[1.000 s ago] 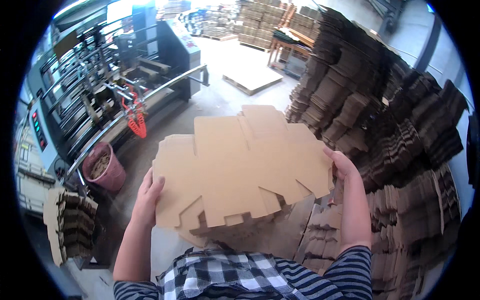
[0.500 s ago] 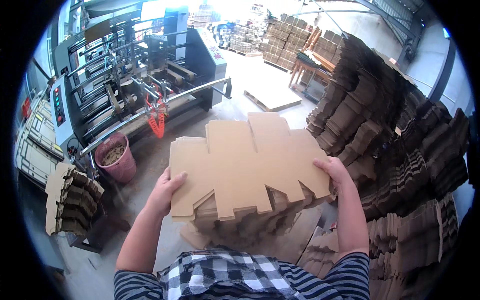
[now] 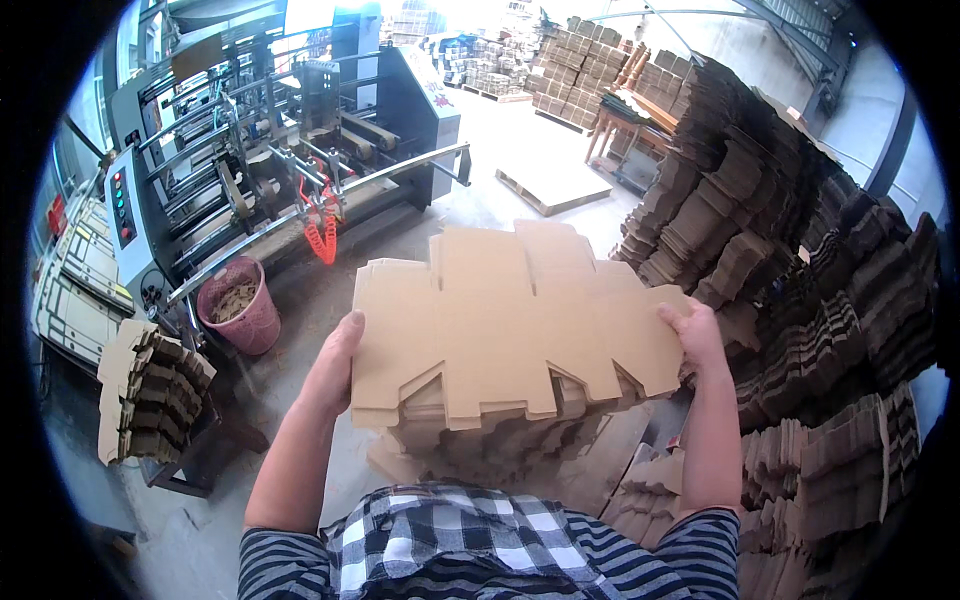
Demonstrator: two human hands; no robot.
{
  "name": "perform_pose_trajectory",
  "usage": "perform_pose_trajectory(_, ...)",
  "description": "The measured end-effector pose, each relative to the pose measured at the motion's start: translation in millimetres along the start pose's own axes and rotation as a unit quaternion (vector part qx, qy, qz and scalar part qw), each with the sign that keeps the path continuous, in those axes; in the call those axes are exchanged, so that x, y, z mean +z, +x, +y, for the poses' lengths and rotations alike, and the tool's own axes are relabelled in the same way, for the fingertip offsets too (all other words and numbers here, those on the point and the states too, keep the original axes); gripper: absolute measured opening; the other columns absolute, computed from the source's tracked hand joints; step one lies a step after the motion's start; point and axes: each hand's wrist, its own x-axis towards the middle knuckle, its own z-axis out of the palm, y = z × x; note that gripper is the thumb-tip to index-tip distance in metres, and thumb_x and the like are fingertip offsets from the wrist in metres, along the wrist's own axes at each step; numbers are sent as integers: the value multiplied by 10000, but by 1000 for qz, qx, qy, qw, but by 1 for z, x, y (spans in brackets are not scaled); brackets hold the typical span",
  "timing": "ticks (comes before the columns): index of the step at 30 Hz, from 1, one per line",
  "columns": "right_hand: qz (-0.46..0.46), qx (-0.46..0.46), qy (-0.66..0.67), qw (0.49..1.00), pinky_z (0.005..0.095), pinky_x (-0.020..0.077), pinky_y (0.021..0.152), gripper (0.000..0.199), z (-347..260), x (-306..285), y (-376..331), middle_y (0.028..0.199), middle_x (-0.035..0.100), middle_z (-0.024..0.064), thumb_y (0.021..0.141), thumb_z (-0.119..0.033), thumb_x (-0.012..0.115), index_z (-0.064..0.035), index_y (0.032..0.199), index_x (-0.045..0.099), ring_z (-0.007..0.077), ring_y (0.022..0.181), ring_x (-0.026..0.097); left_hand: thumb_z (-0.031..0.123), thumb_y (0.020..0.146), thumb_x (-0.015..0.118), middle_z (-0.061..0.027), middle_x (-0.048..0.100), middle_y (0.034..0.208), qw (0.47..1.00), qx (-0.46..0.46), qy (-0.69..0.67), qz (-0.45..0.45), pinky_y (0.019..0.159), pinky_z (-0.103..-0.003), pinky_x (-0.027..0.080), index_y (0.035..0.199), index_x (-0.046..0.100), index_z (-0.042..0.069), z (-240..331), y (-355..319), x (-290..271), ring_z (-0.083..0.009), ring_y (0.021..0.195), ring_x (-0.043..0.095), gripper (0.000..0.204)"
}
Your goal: The person repeatedly picks up stacks of flat cardboard pieces from a nearby pile and feeds them into a cardboard processing machine. The person handles the cardboard by hand, placing the pieces onto the machine's input area in a continuous loop.
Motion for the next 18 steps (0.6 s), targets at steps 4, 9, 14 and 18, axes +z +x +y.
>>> perform_pose_trajectory(4,50,-21,60,997,321,523,724,307,-18,-37,-14,999,676,108,863,-153,639,33,1105,605,186,845,650,419,986,407,-133,508,1318,999,28,-27,10,991,-357,415,1367,389,-22,0,3,2,-213,1173,519,583)
perform_pose_trajectory(9,129,-2,427,895,420,540,836,360,12,-116,-21,1150,627,140,922,-211,540,2,1213,532,279,977,642,308,951,503,-113,517,1320,993,119,4,-13,1012,-342,388,1381,384,-26,1,8,-11,-197,1177,516,558)
perform_pose_trajectory(14,339,-1,517,786,412,555,793,358,109,-133,-16,1154,626,115,954,-275,512,-30,1214,539,271,976,644,188,875,593,-118,535,1272,996,84,36,-11,960,-330,430,1378,380,-34,12,2,10,-193,1124,541,590)
perform_pose_trajectory(18,103,245,424,866,403,519,756,632,93,-70,-12,959,638,151,848,-562,527,-12,1159,540,298,891,622,183,838,637,-137,543,1235,995,55,87,13,921,-323,459,1355,387,-49,18,-1,10,-196,1082,560,620)
